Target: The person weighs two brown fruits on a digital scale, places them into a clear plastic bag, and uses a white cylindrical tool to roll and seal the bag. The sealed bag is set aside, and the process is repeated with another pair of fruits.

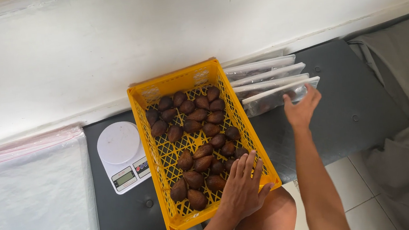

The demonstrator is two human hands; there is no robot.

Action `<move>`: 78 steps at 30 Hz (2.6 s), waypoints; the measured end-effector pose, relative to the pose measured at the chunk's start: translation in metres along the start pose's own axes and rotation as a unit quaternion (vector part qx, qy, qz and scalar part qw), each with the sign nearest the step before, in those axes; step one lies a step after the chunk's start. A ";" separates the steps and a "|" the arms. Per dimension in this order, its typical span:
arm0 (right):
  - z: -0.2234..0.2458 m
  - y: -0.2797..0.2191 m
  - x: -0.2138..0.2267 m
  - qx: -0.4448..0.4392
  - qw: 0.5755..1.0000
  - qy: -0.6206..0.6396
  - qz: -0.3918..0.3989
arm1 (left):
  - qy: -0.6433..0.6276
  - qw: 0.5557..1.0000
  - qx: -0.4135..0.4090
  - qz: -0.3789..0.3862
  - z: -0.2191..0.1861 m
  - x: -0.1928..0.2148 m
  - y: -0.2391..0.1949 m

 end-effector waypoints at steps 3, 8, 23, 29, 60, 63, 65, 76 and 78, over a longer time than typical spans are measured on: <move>0.010 -0.029 -0.005 -0.143 0.983 0.004 0.120 | 0.000 1.000 -0.005 -0.004 -0.001 0.001 0.000; -0.001 -0.044 -0.036 -0.162 0.967 -0.020 0.197 | -0.007 1.000 0.000 -0.010 -0.001 0.001 0.000; 0.195 0.006 0.011 -0.015 0.979 0.030 0.201 | -0.059 0.995 -0.009 -0.081 0.006 0.007 -0.008; 0.286 -0.037 -0.017 0.056 0.941 0.085 0.322 | -0.048 0.982 0.009 -0.183 0.055 0.014 -0.021; 0.295 -0.131 -0.141 0.142 0.901 -0.010 0.411 | 0.034 0.958 0.275 -0.077 0.216 0.063 -0.024; 0.287 -0.129 -0.143 -0.037 0.909 0.149 0.388 | 0.012 0.954 0.290 -0.075 0.212 0.073 -0.025; 0.296 -0.125 -0.137 -0.072 0.885 0.246 0.388 | -0.002 0.952 0.298 -0.076 0.213 0.073 -0.025; 0.279 -0.138 -0.151 0.000 0.792 0.409 0.453 | -0.073 0.942 0.286 -0.159 0.219 0.068 -0.031; 0.237 -0.137 -0.181 -0.020 0.793 0.442 0.420 | -0.244 0.902 0.280 -0.218 0.228 0.064 -0.030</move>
Point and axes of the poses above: each hand's wrist, its own y-axis towards the middle knuckle, its own x-axis out of the back of the hand, z = x × y, the point moved 1 cm from there along y, towards the middle knuckle, and after that the axes turned 11 degrees about x, right-handed, at the moved point
